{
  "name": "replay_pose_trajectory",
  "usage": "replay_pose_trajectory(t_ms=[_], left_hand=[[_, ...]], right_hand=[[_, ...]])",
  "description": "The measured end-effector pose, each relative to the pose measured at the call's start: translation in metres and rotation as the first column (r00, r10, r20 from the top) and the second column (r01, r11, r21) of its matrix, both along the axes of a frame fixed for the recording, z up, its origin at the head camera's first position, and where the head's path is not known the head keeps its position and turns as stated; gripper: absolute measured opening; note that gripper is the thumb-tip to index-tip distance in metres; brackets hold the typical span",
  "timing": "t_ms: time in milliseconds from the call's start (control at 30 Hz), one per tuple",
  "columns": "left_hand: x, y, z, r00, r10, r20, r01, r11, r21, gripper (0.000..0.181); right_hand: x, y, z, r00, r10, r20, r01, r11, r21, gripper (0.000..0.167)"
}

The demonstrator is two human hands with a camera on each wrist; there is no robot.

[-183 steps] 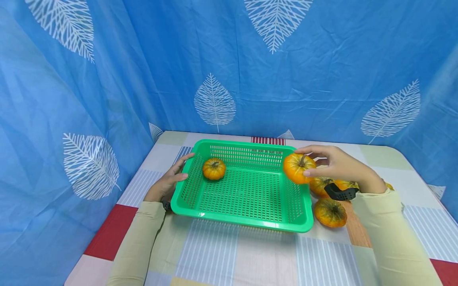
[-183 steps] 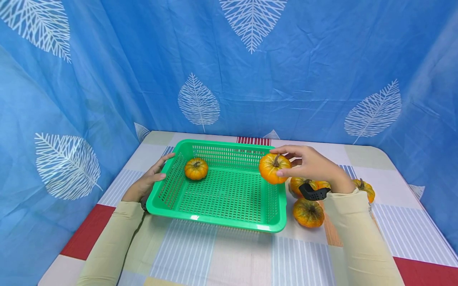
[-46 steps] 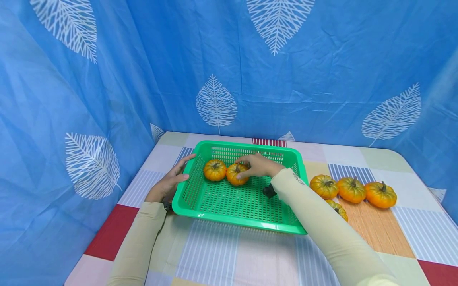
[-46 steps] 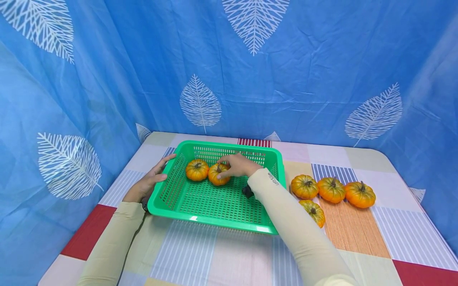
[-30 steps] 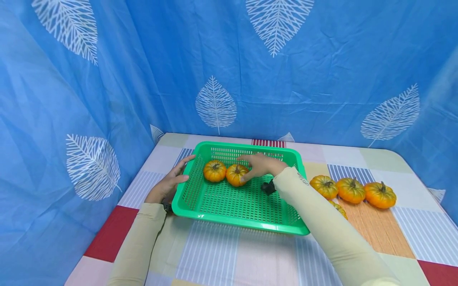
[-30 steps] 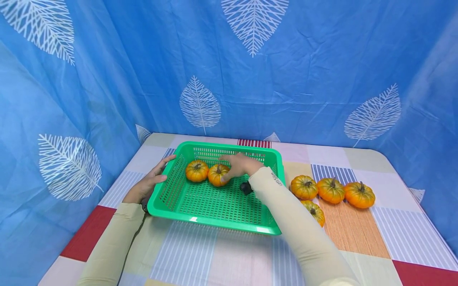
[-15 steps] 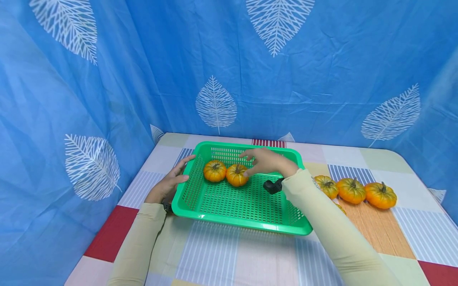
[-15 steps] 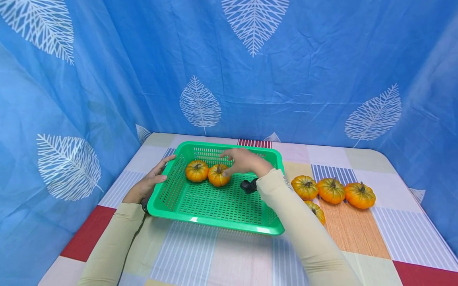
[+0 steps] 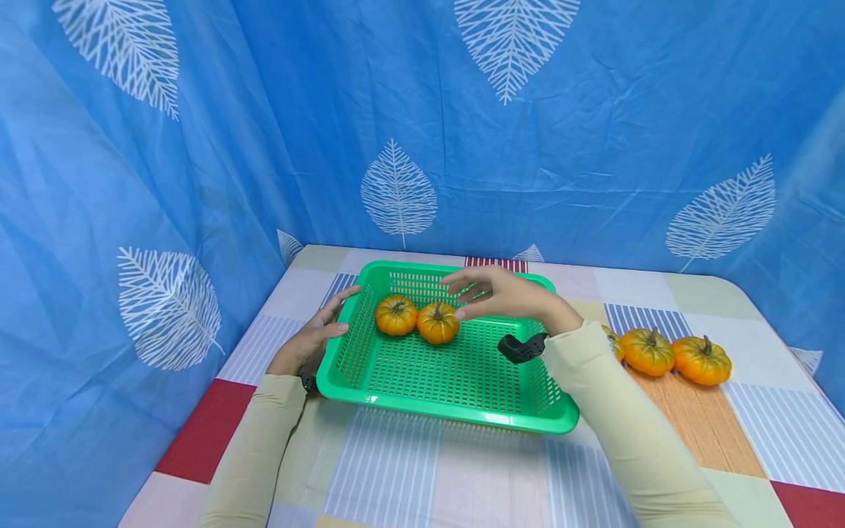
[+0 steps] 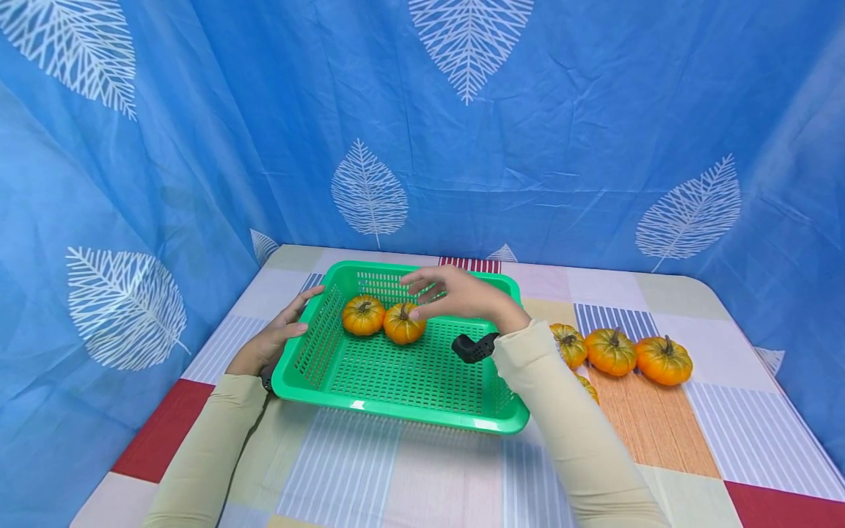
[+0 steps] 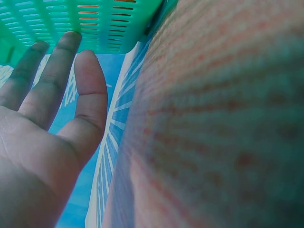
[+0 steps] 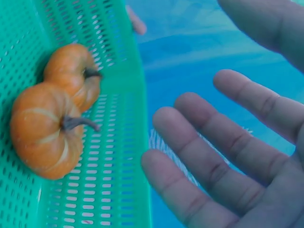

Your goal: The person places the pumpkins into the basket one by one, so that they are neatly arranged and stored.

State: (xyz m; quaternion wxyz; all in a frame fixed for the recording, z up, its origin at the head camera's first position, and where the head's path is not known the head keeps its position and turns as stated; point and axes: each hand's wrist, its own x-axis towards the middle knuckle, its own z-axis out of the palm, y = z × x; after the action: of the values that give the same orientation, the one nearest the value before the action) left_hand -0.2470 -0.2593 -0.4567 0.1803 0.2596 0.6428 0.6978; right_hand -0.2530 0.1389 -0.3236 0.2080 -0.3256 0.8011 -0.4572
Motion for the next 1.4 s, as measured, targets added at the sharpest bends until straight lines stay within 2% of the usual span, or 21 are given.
replay_pose_trajectory(t_ms=[233,533,767,1000,1233,1400], left_hand=[[0.0,0.0,0.001,1.0,-0.006,0.003,0.006,1.0,-0.003,0.08],[0.0,0.0,0.0,1.0,-0.014,0.002,0.014,1.0,0.007,0.075],[0.0,-0.001,-0.001,1.0,-0.016,-0.01,0.016,1.0,0.002,0.076],[0.001,0.0,0.001,1.0,0.008,0.009,-0.008,1.0,-0.016,0.084],[0.002,0.001,0.002,0.999,0.047,0.026,-0.046,0.997,-0.056,0.088],[0.002,0.0,0.002,0.999,0.04,0.009,-0.04,0.998,-0.052,0.086]], right_hand=[[0.005,0.013,-0.001,1.0,-0.007,0.014,0.008,0.994,-0.114,0.055],[0.012,0.029,-0.002,0.998,-0.017,0.058,0.031,0.969,-0.247,0.053],[0.019,0.043,-0.002,0.999,-0.049,-0.004,0.046,0.965,-0.258,0.05],[0.027,0.058,-0.003,0.994,-0.083,-0.064,0.062,0.958,-0.28,0.047],[0.037,0.07,-0.008,0.981,-0.116,-0.159,0.065,0.953,-0.295,0.041],[0.044,0.079,-0.011,0.971,-0.134,-0.197,0.069,0.95,-0.304,0.038]])
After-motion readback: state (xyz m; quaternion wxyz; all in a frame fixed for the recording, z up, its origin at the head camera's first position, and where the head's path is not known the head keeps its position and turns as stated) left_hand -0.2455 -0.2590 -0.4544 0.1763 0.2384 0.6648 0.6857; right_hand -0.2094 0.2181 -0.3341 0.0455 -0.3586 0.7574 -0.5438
